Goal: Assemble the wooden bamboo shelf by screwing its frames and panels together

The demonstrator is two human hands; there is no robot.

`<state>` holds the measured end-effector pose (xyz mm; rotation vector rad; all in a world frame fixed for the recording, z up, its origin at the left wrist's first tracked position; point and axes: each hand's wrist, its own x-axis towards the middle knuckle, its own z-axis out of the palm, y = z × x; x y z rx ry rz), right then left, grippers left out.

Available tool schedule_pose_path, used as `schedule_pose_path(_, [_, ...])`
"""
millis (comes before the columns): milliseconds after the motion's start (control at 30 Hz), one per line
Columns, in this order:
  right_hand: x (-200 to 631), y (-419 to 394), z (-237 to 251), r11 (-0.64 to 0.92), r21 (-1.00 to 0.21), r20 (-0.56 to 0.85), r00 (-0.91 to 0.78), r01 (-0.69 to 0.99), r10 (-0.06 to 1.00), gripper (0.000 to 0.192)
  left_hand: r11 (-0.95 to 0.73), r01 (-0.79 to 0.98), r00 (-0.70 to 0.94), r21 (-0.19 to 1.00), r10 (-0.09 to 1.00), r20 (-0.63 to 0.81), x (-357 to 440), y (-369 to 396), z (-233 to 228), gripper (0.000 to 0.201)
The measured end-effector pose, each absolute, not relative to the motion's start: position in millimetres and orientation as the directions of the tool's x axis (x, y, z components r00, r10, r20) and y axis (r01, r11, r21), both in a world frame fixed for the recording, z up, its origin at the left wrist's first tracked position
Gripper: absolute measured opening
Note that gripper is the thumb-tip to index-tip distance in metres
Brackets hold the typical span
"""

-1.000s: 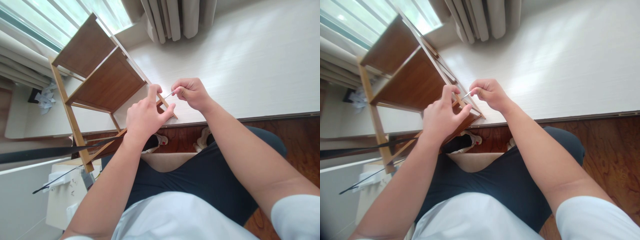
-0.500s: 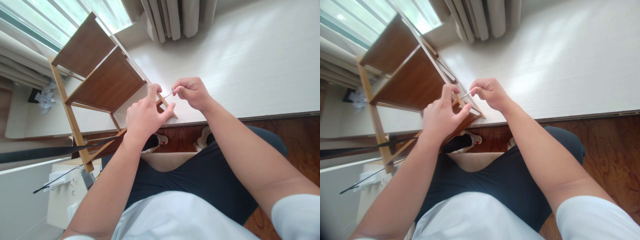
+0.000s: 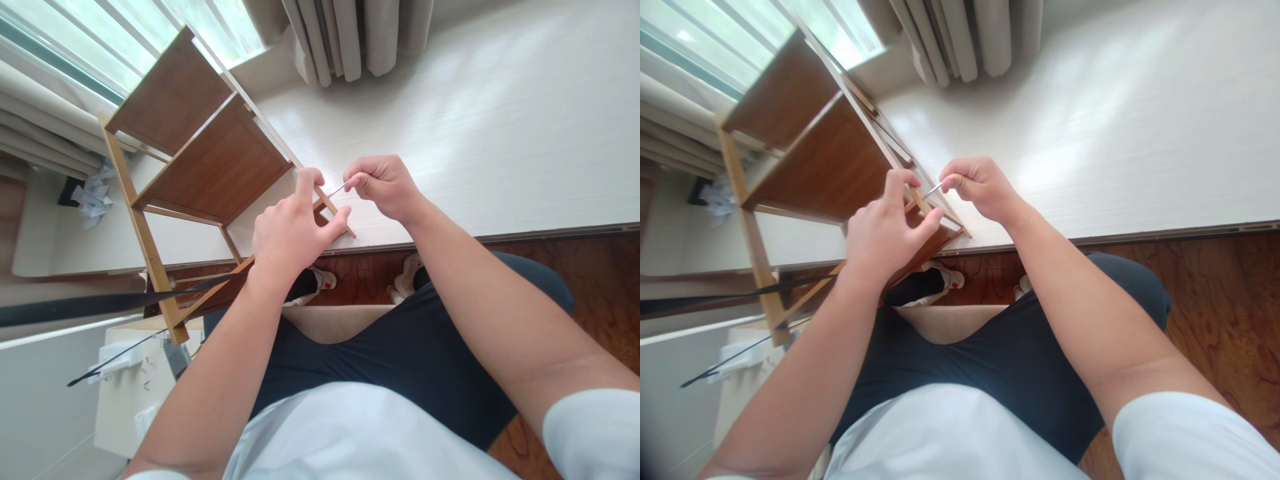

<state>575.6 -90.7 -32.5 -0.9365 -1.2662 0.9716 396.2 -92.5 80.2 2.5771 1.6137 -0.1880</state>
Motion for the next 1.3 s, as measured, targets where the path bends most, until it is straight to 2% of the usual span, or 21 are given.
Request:
schedule_pose_path(400, [574.2, -88.0, -34.1, 0.305, -0.937, 0.311, -0.005, -0.173, 0.951, 0.049, -0.42, 0.907, 0.407, -0.04, 0.896, -0.179, 398.1, -92.4, 81.8, 0.066])
schedule_pose_path(1000, [576.2, -86.7, -33.6, 0.245, -0.957, 0.255, -0.049, -0.155, 0.966, 0.04, -0.401, 0.915, 0.39, -0.036, 0.905, -0.172, 397.8, -89.3, 85.3, 0.051])
schedule_pose_path(1300, [574.6, -85.4, -35.3, 0.247, -0.955, 0.259, -0.052, -0.166, 0.965, 0.042, -0.408, 0.912, 0.398, -0.041, 0.904, -0.154, 395.9, -88.3, 83.6, 0.049])
